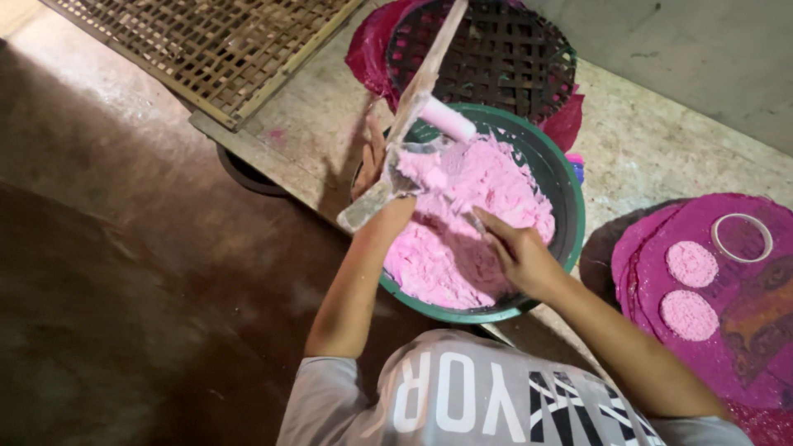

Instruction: The person scoops pink paste from a green bowl using a wooden spatula and fills circular molds on a pink glittery tray. They repeatedly smooth the paste into the molds and arrange the filled trays on the table.

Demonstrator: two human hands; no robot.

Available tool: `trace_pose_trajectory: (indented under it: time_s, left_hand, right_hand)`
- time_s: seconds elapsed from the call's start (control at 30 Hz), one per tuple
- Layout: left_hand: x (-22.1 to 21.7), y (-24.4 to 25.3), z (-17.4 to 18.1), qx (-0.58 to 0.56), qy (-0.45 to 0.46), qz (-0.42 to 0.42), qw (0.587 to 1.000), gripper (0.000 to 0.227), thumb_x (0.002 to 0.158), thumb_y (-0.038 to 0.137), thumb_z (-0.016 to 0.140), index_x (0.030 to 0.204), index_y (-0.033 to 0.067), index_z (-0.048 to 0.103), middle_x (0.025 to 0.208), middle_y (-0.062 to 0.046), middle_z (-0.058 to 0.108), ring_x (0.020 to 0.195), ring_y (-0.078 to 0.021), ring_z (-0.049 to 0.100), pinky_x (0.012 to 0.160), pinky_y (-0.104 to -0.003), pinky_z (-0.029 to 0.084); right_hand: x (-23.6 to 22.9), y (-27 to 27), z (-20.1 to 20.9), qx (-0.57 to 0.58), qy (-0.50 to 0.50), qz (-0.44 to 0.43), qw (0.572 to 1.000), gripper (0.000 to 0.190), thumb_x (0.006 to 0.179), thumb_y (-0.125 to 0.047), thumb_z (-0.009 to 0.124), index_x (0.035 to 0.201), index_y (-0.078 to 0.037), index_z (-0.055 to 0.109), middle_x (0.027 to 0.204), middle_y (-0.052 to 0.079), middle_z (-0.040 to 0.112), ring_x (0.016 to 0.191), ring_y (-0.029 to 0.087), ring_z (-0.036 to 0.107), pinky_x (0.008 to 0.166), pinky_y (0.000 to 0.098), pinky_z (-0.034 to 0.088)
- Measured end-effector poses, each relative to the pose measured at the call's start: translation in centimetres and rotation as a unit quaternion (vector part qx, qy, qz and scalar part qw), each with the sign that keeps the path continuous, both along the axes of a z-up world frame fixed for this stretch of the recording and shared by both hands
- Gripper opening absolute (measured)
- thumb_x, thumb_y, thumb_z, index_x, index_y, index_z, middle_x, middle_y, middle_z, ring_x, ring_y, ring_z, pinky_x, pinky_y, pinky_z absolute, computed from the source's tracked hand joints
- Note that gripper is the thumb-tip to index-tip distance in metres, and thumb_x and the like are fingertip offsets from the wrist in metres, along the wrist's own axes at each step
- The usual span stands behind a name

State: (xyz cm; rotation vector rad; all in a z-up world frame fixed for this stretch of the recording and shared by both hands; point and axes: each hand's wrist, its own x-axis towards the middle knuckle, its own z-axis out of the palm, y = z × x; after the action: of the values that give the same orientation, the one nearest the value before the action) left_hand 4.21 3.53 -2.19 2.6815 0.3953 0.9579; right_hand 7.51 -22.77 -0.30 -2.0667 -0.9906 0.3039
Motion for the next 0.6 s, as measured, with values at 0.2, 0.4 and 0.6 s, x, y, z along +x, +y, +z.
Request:
trace_pose_trajectory:
  time_s: [0.2, 0.4, 0.6]
  left_hand:
    - [1.9, 2.7, -9.2, -0.459, -0.089, -0.131, 0.874, 0.033, 0.093, 0.018, 0.065, 0.121, 0.0011, 0.062, 0.122, -0.018, 0.051, 0.097, -0.0318, 0.059, 0.078, -0.041, 0.053]
    - [2.0, 2.0, -9.9, -0.611, -0.085, -0.140, 0.775, 0.014, 0.094, -0.001, 0.057, 0.099, -0.0111, 0.065, 0.086, -0.024, 0.063, 0.062, -0.0253, 0.062, 0.055, -0.035, 0.048]
    - [-3.6, 2.0, -1.0, -0.032, 0.025, -0.046, 0.998, 0.063, 0.097, 0.026, 0.070, 0.155, 0.0111, 0.053, 0.106, -0.012, 0.065, 0.082, -0.0323, 0.067, 0.066, -0.045, 0.053]
  right_hand:
    - [0.3, -1.4, -0.6, 0.000, 0.075, 0.023, 0.997, 0.049, 0.100, -0.009, 0.059, 0.148, -0.015, 0.057, 0.081, 0.023, 0.064, 0.061, 0.016, 0.055, 0.064, 0.0347, 0.051]
    - [-0.2, -0.6, 0.6, 0.060, -0.035, 0.028, 0.997, 0.041, 0.102, -0.013, 0.058, 0.142, -0.007, 0.059, 0.125, 0.015, 0.073, 0.093, 0.017, 0.073, 0.086, 0.0326, 0.056]
    - [3.8, -1.7, 11.6, -0.322, 0.007, 0.033, 0.946, 0.036, 0.099, -0.023, 0.059, 0.134, -0.018, 0.066, 0.108, 0.013, 0.078, 0.082, 0.026, 0.075, 0.073, 0.0383, 0.058]
